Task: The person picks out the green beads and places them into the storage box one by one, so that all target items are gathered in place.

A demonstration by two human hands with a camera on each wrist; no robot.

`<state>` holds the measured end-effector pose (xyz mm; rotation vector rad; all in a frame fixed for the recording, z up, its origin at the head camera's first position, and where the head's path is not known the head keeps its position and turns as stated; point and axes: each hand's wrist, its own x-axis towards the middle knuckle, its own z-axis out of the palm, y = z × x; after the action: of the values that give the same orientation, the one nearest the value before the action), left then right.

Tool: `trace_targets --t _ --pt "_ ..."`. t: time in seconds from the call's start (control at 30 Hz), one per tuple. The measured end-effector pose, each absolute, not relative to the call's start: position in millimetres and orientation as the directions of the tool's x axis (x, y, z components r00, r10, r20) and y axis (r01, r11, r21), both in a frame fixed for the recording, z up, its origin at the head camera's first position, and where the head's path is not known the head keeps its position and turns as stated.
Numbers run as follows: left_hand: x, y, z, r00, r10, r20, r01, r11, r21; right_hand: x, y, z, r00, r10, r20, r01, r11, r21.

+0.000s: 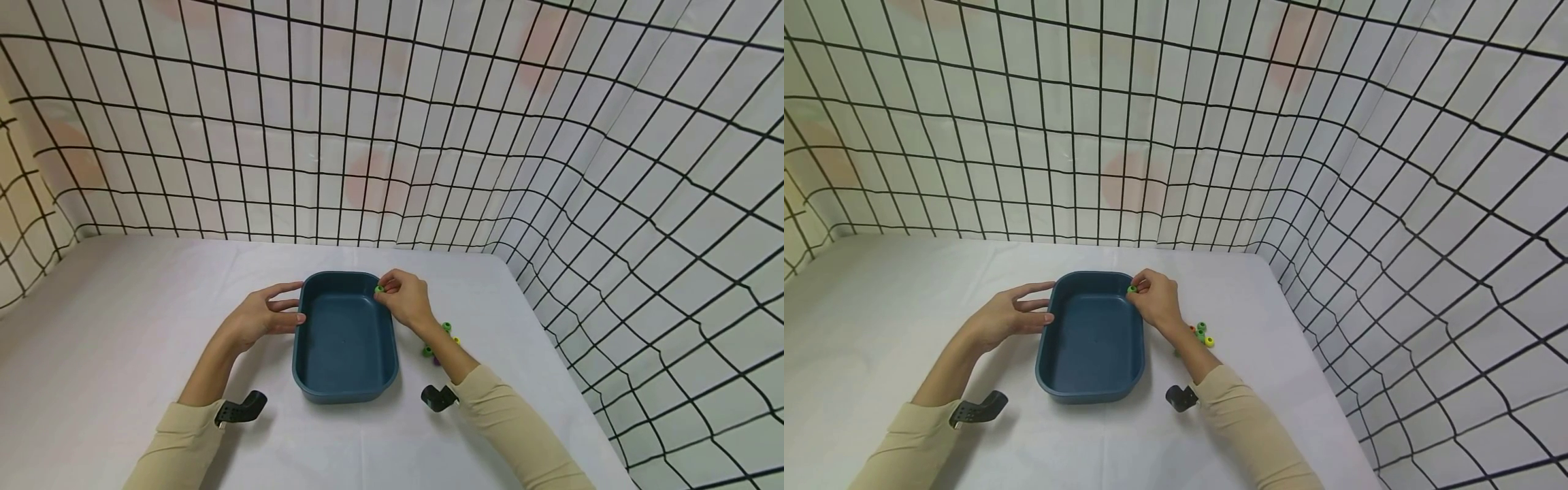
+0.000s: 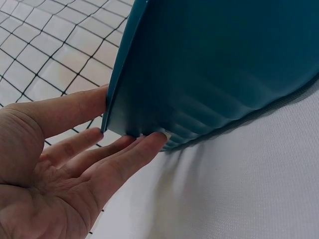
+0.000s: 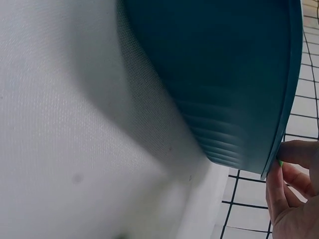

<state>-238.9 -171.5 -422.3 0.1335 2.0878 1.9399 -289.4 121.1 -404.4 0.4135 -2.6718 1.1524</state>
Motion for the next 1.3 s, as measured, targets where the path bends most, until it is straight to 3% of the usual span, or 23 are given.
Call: trace_targets --t 0.8,1.3 --pt "-240.7 -170.7 -423.4 -0.953 0.262 -0.151 -0.128 0.102 0.987 -287.4 121.0 -403.2 -0.935 -0.195 0.296 -0.347 0.678 -0.649" --pt "-239.7 -168.9 -422.8 -0.957 0.241 -0.162 -0.141 0.105 0.984 -284.1 124.7 -395.7 -0.947 -0.186 0.263 -0.319 0.653 -0.687"
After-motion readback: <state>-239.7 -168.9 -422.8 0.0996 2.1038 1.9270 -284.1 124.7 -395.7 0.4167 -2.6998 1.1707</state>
